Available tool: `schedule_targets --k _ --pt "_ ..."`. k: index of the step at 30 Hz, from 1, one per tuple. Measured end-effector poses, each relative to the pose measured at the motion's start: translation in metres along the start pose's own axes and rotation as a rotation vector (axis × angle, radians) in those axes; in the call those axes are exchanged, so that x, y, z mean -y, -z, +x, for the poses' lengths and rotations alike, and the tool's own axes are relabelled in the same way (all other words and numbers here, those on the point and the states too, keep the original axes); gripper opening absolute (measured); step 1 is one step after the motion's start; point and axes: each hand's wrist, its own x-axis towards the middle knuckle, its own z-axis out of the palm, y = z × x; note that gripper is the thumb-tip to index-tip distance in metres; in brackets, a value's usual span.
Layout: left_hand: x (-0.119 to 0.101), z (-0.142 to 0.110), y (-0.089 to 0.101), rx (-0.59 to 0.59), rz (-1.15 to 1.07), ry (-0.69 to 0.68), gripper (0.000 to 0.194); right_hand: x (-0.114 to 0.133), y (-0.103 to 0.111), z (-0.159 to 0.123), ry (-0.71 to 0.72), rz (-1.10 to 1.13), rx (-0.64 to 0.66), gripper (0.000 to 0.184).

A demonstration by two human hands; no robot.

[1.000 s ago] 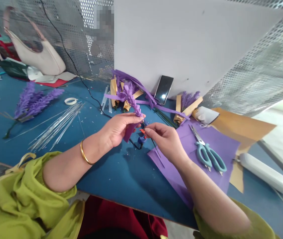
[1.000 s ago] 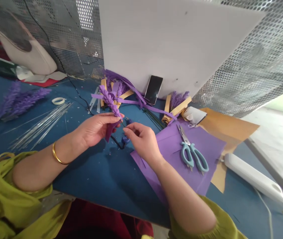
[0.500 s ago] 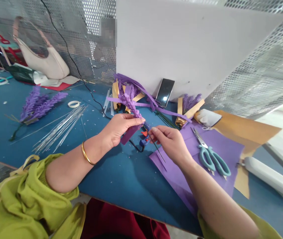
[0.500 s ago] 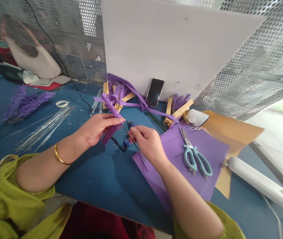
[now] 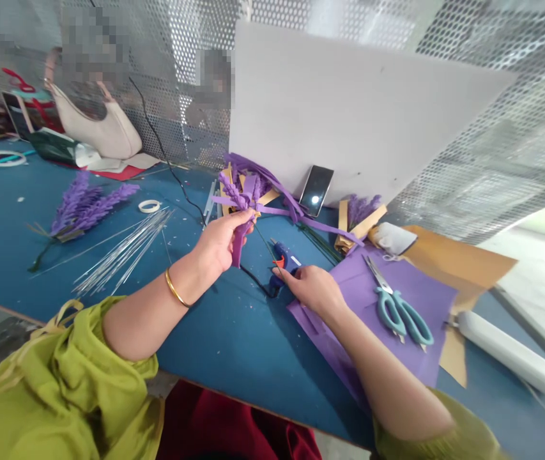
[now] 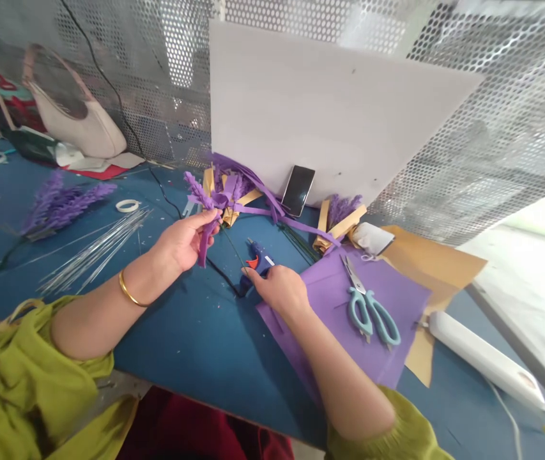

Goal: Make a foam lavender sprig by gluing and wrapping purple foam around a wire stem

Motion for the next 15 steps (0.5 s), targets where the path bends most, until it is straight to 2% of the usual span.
schedule_targets --k 4,8,12,15 --pt "-0.016 0.002 0.002 -0.072 -0.083 -0.08 0.015 0.006 -0.002 0.004 -0.035 0.016 -0.037 0.062" --pt "-0.026 0.005 0.004 -0.115 -0.156 -0.151 0.011 0.01 -0.003 0.007 -0.052 0.099 -0.024 0.047" --pt "-0.021 0.005 0.003 -0.114 -0.179 -0.053 0.009 0.005 -0.005 0.013 -0.099 0.291 0.03 0.032" --pt "-0.016 0.003 0.001 -0.105 -0.175 0.024 0.008 -0.003 -0.008 0.015 -0.142 0.526 0.067 0.025"
